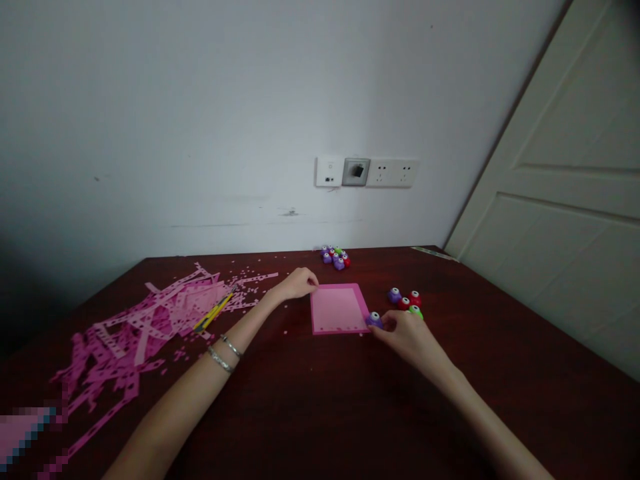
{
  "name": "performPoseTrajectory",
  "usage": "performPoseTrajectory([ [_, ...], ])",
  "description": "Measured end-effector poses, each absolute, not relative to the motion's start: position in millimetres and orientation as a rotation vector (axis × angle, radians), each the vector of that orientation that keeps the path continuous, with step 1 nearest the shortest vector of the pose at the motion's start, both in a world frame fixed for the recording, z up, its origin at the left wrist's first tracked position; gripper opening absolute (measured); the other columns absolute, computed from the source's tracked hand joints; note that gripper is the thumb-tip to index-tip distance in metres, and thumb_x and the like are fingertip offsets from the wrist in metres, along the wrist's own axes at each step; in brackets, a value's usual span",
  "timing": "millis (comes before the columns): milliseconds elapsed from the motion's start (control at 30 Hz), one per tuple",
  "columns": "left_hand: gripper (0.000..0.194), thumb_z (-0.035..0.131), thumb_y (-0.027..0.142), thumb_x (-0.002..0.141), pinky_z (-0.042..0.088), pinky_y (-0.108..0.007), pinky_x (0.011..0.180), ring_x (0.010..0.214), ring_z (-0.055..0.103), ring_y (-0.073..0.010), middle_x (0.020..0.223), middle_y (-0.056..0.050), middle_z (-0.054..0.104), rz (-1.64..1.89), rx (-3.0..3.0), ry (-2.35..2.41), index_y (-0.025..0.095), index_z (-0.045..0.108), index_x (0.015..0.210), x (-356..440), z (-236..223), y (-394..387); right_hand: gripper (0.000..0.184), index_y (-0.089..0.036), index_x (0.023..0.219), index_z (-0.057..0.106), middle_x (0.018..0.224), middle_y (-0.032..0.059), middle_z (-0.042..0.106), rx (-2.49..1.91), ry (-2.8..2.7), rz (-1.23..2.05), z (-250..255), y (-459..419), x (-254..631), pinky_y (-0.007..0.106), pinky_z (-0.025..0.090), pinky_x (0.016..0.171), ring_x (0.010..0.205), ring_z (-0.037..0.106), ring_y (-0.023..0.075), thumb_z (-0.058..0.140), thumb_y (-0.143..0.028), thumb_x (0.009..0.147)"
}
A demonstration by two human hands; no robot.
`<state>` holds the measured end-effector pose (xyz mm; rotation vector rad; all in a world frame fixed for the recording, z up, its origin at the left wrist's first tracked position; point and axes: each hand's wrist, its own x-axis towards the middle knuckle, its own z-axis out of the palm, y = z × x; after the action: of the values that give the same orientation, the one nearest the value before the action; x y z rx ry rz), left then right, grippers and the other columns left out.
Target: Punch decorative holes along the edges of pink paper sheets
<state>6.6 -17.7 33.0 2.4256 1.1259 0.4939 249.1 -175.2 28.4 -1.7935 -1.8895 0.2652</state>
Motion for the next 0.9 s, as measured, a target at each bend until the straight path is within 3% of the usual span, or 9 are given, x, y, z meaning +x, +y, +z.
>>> performPoseTrajectory([
  [267, 0.009, 0.063, 0.017, 0.060, 0.040, -0.021, 0.057, 0.060, 0.059, -0.0137, 0.066, -0.003, 0.067, 0.282, 2.473, 1.167, 0.017, 0.069, 0.067, 19.4, 14.0, 13.6, 0.023, -0.018, 0.061, 0.064, 0.059, 0.0052, 0.064, -1.857, -1.910, 0.235, 26.7, -174.4, 251.6, 0.026, 0.035, 0.050, 0.055, 0.057, 0.0185, 0.057, -0.037, 0.073],
  [900, 0.014, 0.066, 0.024, 0.059, 0.039, -0.024, 0.055, 0.058, 0.056, -0.0138, 0.063, -0.003, 0.066, 0.340, 2.269, 1.000, 0.015, 0.069, 0.069, 14.1, 10.8, 23.6, 0.026, -0.020, 0.065, 0.065, 0.065, 0.0061, 0.066, -1.967, -1.943, 0.240, 23.9, -174.2, 254.1, 0.028, 0.036, 0.052, 0.059, 0.059, 0.0203, 0.056, -0.041, 0.075],
])
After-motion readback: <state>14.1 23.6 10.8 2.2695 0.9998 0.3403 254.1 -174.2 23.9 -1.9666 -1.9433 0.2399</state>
